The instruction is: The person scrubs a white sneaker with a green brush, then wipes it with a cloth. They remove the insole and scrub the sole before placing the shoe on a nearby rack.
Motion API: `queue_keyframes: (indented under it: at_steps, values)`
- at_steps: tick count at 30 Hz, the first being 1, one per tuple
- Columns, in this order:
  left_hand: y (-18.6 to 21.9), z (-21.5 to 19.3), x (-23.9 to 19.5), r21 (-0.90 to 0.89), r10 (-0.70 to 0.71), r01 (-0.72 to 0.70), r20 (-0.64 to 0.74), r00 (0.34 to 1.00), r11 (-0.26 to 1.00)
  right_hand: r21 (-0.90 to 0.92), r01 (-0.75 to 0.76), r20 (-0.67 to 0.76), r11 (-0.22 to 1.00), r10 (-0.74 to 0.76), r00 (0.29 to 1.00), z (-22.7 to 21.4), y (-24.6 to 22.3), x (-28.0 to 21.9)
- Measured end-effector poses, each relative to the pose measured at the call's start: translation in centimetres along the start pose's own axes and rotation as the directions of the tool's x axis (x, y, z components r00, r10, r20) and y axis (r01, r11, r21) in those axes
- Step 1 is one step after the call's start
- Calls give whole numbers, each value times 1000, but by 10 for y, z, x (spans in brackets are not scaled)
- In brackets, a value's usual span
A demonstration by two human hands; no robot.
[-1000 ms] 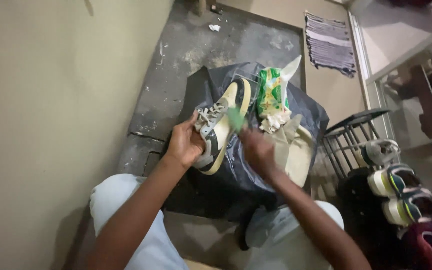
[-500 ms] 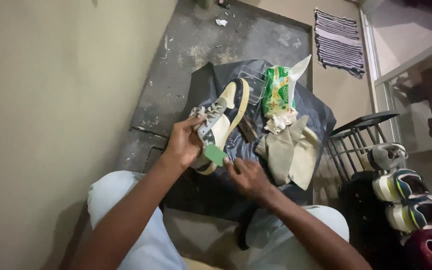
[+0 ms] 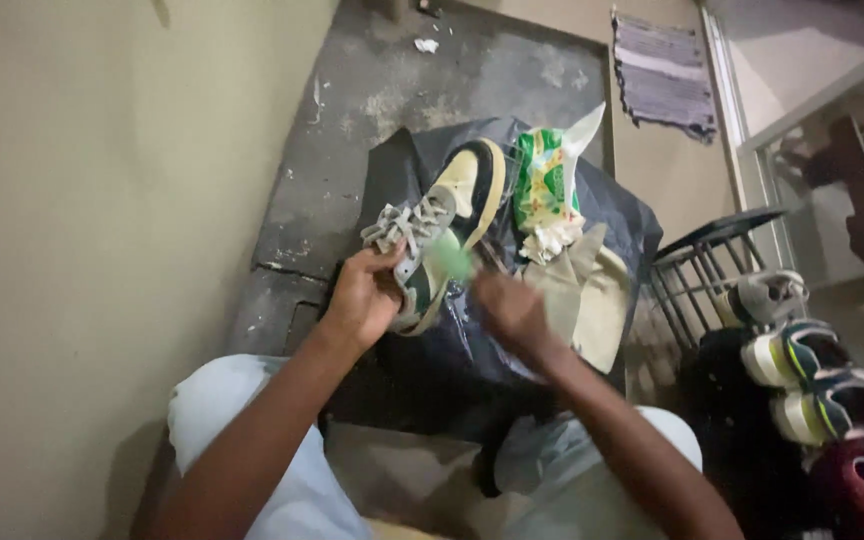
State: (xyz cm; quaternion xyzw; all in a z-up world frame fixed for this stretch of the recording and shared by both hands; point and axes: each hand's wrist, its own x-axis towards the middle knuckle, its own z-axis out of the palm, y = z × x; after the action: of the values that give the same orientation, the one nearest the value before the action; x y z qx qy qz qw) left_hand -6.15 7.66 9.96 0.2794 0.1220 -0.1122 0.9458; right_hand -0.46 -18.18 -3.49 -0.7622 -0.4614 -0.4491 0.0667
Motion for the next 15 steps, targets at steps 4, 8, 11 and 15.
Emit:
queue_keyframes:
  at_steps: [4,8,11,15]
  values:
    - [11,23,-19,-19,-39,40,43,998,999,-259,-64,-20,964,61,998,-15,19,16]
    - [15,26,-20,-58,-24,29,80,997,998,148,-48,14,988,46,999,-34,-34,8]
    - [16,26,-25,-95,-29,36,75,997,995,60,-50,13,997,49,999,-25,-5,-1]
    - [-13,-6,5,-200,-63,75,65,996,977,-328,-45,-4,944,47,999,-19,28,9]
